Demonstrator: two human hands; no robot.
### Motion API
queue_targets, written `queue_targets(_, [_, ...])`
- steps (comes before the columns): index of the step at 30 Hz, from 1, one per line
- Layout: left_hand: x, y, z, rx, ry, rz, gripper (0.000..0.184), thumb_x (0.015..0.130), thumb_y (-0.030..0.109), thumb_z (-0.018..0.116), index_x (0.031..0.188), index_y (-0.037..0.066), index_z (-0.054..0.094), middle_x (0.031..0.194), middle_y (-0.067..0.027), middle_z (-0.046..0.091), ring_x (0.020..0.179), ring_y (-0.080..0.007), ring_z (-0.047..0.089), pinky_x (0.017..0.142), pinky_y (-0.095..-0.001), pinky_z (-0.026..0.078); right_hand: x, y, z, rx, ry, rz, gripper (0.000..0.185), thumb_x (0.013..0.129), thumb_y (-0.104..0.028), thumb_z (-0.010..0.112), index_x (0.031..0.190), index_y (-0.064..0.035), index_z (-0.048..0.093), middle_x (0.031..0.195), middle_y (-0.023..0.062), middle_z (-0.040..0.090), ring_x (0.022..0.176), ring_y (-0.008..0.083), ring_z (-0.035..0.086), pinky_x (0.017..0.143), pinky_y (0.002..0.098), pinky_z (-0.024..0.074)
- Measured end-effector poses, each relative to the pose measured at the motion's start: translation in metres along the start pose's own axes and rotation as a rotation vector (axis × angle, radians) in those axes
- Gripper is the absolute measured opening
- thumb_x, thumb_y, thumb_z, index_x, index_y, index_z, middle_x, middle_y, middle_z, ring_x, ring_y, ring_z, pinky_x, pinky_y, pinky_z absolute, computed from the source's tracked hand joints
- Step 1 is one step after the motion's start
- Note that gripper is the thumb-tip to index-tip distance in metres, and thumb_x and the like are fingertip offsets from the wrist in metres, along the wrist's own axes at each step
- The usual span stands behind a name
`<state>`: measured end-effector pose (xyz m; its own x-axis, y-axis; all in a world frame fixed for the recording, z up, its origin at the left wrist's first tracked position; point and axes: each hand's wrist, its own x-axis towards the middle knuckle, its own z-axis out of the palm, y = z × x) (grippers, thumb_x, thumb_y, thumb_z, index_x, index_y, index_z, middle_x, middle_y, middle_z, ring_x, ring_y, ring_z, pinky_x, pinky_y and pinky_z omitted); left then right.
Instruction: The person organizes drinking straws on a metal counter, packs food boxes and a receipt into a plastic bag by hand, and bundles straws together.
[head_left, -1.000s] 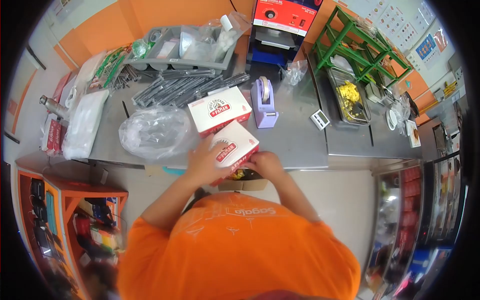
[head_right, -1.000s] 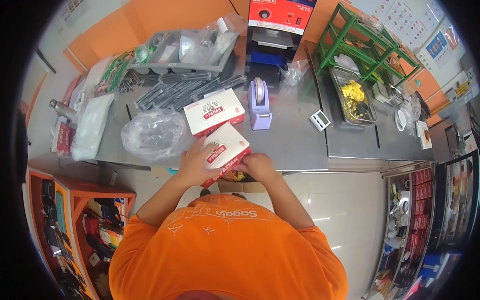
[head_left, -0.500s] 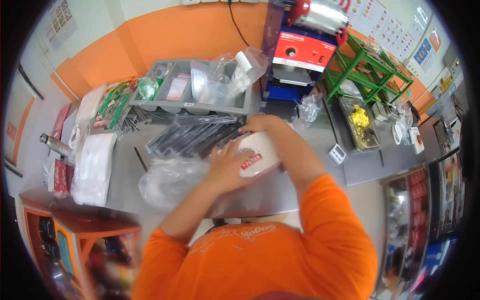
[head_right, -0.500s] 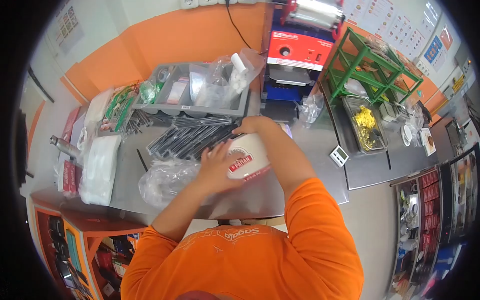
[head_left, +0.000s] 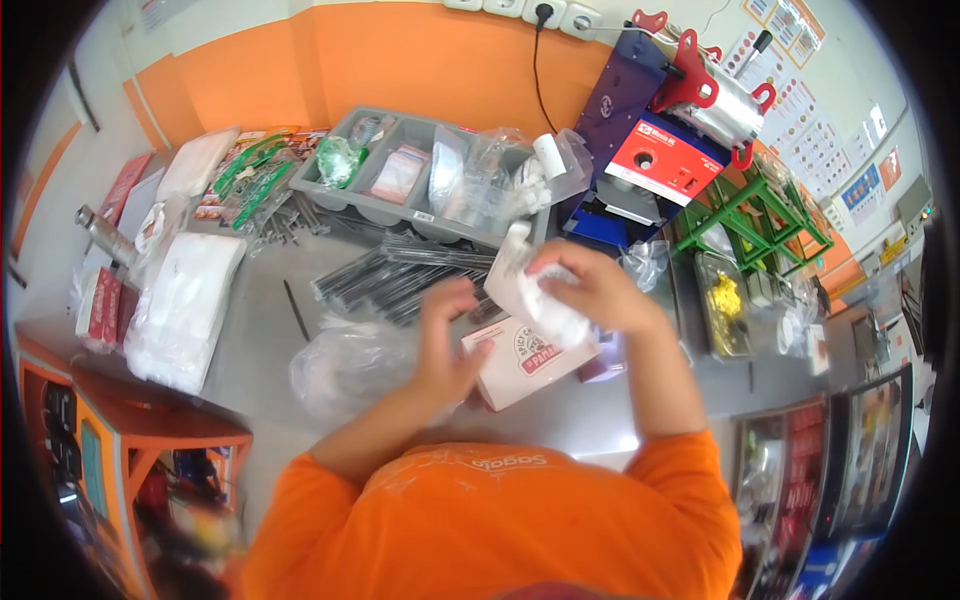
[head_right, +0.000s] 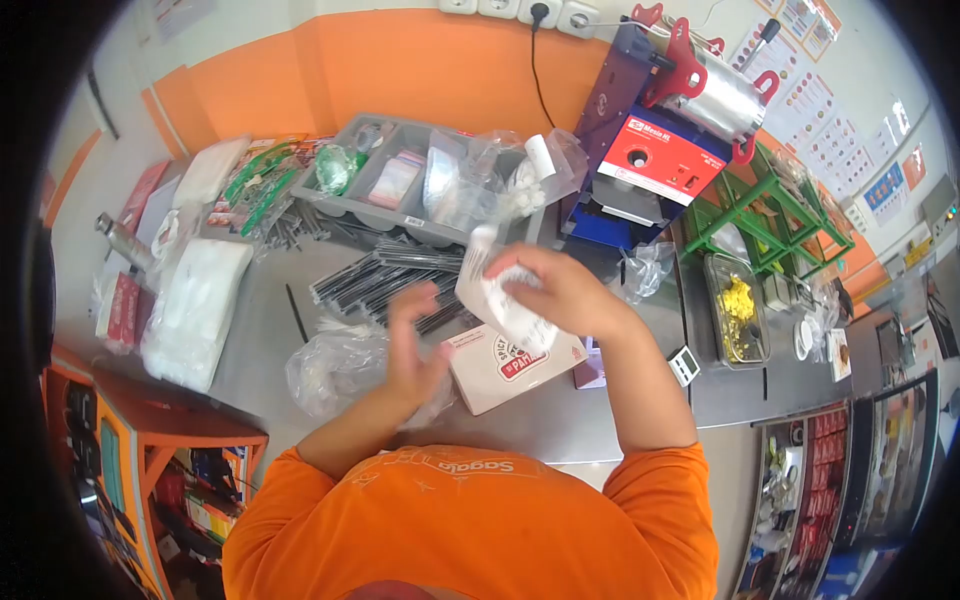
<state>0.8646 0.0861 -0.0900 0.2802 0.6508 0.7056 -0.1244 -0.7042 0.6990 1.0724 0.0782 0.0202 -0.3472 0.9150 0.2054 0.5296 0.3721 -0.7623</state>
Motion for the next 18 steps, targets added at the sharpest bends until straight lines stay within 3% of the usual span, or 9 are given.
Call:
queue_targets(1, [0.013, 0.012, -0.011, 0.032, 0.183, 0.044, 0.061, 0.071, 0.025, 0.068, 0.119, 0.001, 0.038, 0.120, -0.0181, 0.042, 0.111, -0.0299, 0.043, 0.096, -0.0417, 0.028, -0.008, -0.014, -0.001, 0.012, -0.144, 0.008, 0.027, 0.079, -0.004, 0.054, 0.105, -0.0071, 0.054, 0.098, 0.0092, 0.057, 0.092, 0.0184, 0.054, 0.080, 0.0292, 0.0416])
queue_targets(3, [0.029, 0.045, -0.024, -0.031, -0.053, 0.005, 0.074, 0.071, 0.026, 0.069, 0.128, 0.001, 0.029, 0.126, -0.0180, 0.037, 0.114, -0.0304, 0.041, 0.097, -0.0408, 0.029, -0.021, -0.048, 0.004, -0.025, -0.462, 0.017, 0.032, 0.078, -0.005, 0.054, 0.110, -0.0069, 0.053, 0.103, 0.0092, 0.056, 0.096, 0.0225, 0.054, 0.083, 0.0307, 0.0407])
queue_targets(4, [0.026, 0.051, -0.022, -0.137, -0.312, 0.033, 0.078, 0.070, 0.025, 0.071, 0.130, 0.002, 0.028, 0.128, -0.0153, 0.036, 0.116, -0.0266, 0.040, 0.094, -0.0383, 0.033, -0.028, -0.054, 0.011, -0.045, -0.572, -0.026, 0.034, 0.078, -0.007, 0.055, 0.111, -0.0075, 0.053, 0.105, 0.0093, 0.055, 0.097, 0.0247, 0.054, 0.083, 0.0317, 0.0410])
queue_targets(5, [0.029, 0.084, -0.024, -0.068, -0.646, -0.168, 0.077, 0.070, 0.023, 0.071, 0.131, 0.003, 0.028, 0.126, -0.0147, 0.041, 0.114, -0.0265, 0.043, 0.094, -0.0363, 0.035, -0.037, -0.052, 0.017, -0.010, -0.603, -0.056, 0.034, 0.077, -0.009, 0.057, 0.111, -0.0075, 0.053, 0.106, 0.0085, 0.056, 0.098, 0.0252, 0.053, 0.083, 0.0321, 0.0415])
queue_targets(6, [0.017, 0.095, -0.015, -0.035, -0.654, -0.198, 0.072, 0.070, 0.018, 0.069, 0.130, 0.006, 0.031, 0.119, -0.0141, 0.048, 0.109, -0.0273, 0.048, 0.091, -0.0362, 0.038, -0.048, -0.039, 0.022, -0.079, -0.590, -0.185, 0.033, 0.076, -0.012, 0.061, 0.109, -0.0068, 0.055, 0.107, 0.0093, 0.057, 0.098, 0.0260, 0.054, 0.082, 0.0315, 0.0427])
queue_targets(11, [-0.045, 0.153, -0.005, 0.148, -0.441, -0.563, 0.055, 0.077, 0.014, 0.059, 0.128, 0.010, 0.038, 0.113, -0.0154, 0.053, 0.096, -0.0312, 0.056, 0.083, -0.0359, 0.043, -0.094, -0.035, 0.031, 0.375, -0.454, -0.026, 0.037, 0.069, 0.006, 0.065, 0.103, -0.0012, 0.052, 0.097, 0.0078, 0.058, 0.089, 0.0155, 0.056, 0.077, 0.0294, 0.0476])
queue_targets(13, [-0.079, 0.151, 0.007, 0.231, -0.281, -0.510, 0.050, 0.079, 0.016, 0.057, 0.126, 0.010, 0.040, 0.110, -0.0156, 0.055, 0.095, -0.0311, 0.056, 0.082, -0.0356, 0.043, -0.109, -0.008, 0.058, 0.820, -0.228, 0.162, 0.038, 0.071, 0.009, 0.061, 0.105, -0.0010, 0.048, 0.096, 0.0073, 0.057, 0.085, 0.0138, 0.056, 0.074, 0.0287, 0.0477])
queue_targets(14, [-0.094, 0.154, 0.014, 0.268, -0.179, -0.518, 0.049, 0.079, 0.016, 0.057, 0.125, 0.010, 0.041, 0.110, -0.0155, 0.055, 0.096, -0.0315, 0.055, 0.083, -0.0359, 0.043, -0.116, -0.005, 0.071, 0.761, -0.187, 0.312, 0.037, 0.073, 0.008, 0.058, 0.107, -0.0004, 0.046, 0.096, 0.0072, 0.056, 0.083, 0.0126, 0.055, 0.073, 0.0265, 0.0461])
queue_targets(18, [-0.143, 0.172, 0.034, 0.276, 0.006, -0.638, 0.045, 0.080, 0.022, 0.059, 0.120, 0.008, 0.044, 0.105, -0.0143, 0.056, 0.096, -0.0254, 0.055, 0.081, -0.0336, 0.043, -0.133, -0.016, 0.108, 0.565, -0.204, -0.084, 0.031, 0.076, 0.002, 0.059, 0.105, -0.0024, 0.049, 0.095, 0.0064, 0.056, 0.086, 0.0119, 0.053, 0.076, 0.0238, 0.0429])
